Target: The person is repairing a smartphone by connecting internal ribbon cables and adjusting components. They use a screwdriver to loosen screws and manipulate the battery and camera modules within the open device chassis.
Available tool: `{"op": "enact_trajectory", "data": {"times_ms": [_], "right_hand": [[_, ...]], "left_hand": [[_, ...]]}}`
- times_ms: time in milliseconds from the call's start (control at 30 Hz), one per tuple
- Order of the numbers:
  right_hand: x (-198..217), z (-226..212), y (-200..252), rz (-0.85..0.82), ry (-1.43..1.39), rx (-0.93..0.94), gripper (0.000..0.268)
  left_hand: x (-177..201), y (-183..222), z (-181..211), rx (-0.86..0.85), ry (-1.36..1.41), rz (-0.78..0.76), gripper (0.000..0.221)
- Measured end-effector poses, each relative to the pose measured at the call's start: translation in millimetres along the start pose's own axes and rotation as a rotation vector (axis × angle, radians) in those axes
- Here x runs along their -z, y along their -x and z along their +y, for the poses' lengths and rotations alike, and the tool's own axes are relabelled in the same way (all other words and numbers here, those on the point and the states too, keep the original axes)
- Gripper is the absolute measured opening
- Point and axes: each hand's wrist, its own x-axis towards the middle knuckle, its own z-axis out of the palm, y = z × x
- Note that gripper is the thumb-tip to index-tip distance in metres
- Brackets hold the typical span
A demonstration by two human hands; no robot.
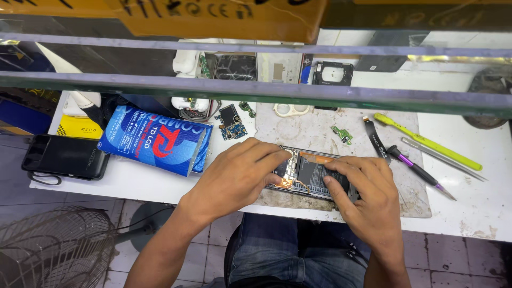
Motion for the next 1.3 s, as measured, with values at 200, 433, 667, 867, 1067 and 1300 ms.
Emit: {"op": "enact_trajectory", "data": {"times_ms": [200,433,667,867,1067,1300], "right_hand": [[2,1,-1,0.006,-0.039,0.015,0.025],[-1,2,-1,-0.007,0.004,0.018,0.025],[-8,-22,-18,-0.146,0.047,0.112,0.014],[-25,-43,-39,-0.29,0.148,0.049,0.008],[-35,-60,-35,-0.217,0.289,0.053,0.006],[-43,-62,-35,-0.205,0.294,0.02,0.005]], "left_hand": [[3,-1,-4,0.06,0.219,0.003,0.058],[-5,3,-10,0.068,0.183,0.046,0.047],[-12,12,-18,0.061,0.202,0.123,0.042],[-15,21,-24,0.011,0.233,0.201,0.042],[-19,26,-25,-0.001,0.239,0.262,0.045],[-21,27,-28,0.025,0.276,0.27,0.048]]}}
